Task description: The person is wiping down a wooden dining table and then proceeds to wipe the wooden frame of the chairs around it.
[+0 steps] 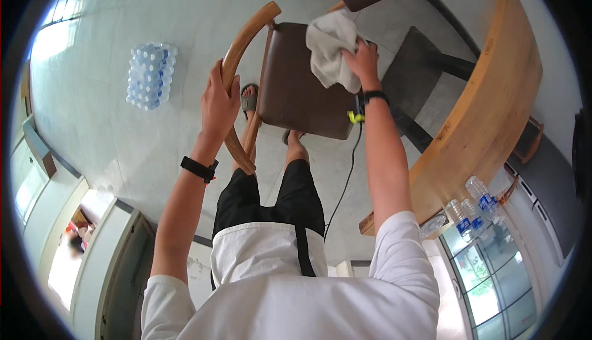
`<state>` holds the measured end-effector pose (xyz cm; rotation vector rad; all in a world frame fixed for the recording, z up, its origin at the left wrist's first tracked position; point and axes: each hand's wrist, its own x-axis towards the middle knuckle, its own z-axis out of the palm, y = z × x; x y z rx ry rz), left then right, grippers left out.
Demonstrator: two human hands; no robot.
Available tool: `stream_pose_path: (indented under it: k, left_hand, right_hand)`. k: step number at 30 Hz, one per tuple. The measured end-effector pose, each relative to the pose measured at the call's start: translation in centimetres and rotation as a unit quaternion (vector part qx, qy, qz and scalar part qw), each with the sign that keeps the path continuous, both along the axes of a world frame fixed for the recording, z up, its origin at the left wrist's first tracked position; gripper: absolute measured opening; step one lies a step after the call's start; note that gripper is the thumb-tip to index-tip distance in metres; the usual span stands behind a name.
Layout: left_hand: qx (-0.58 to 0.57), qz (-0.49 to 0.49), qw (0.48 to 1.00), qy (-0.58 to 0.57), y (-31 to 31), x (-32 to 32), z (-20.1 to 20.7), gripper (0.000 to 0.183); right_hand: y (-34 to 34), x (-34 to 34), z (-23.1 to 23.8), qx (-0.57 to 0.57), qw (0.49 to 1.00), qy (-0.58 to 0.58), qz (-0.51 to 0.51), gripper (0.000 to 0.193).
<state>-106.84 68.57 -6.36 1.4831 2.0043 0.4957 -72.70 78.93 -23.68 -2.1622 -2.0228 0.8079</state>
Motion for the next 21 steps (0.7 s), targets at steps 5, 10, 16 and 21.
stream_pose_path:
  k: [5, 10, 16, 21]
  left_hand:
    - [0.029, -0.003, 0.999, 0.019, 0.2, 0.8, -1.0, 0.046]
    - [0.013, 0.024, 0.998, 0.060, -0.9, -1.0, -0.1, 0.047]
    - [0.042, 0.014, 0.993, 0.107, -0.5, 0.3, -0.6, 0.046]
    - [0.028, 0.024, 0.994, 0.101, 0.0, 0.7, -0.6, 0.045]
  right_hand:
    - [4.0, -7.8, -3.7, 0.024, 0.999, 0.031, -0.010, 0.067]
    - [0.5, -20.3, -0.1, -0.093, 0.993, -0.006, -0.077, 0.085]
    - [-15.1, -21.9, -5.6, -0.005, 0.994, 0.020, 0.109, 0.055]
    - [-16.6, -21.7, -5.0, -0.010, 0.958, 0.010, 0.286, 0.024]
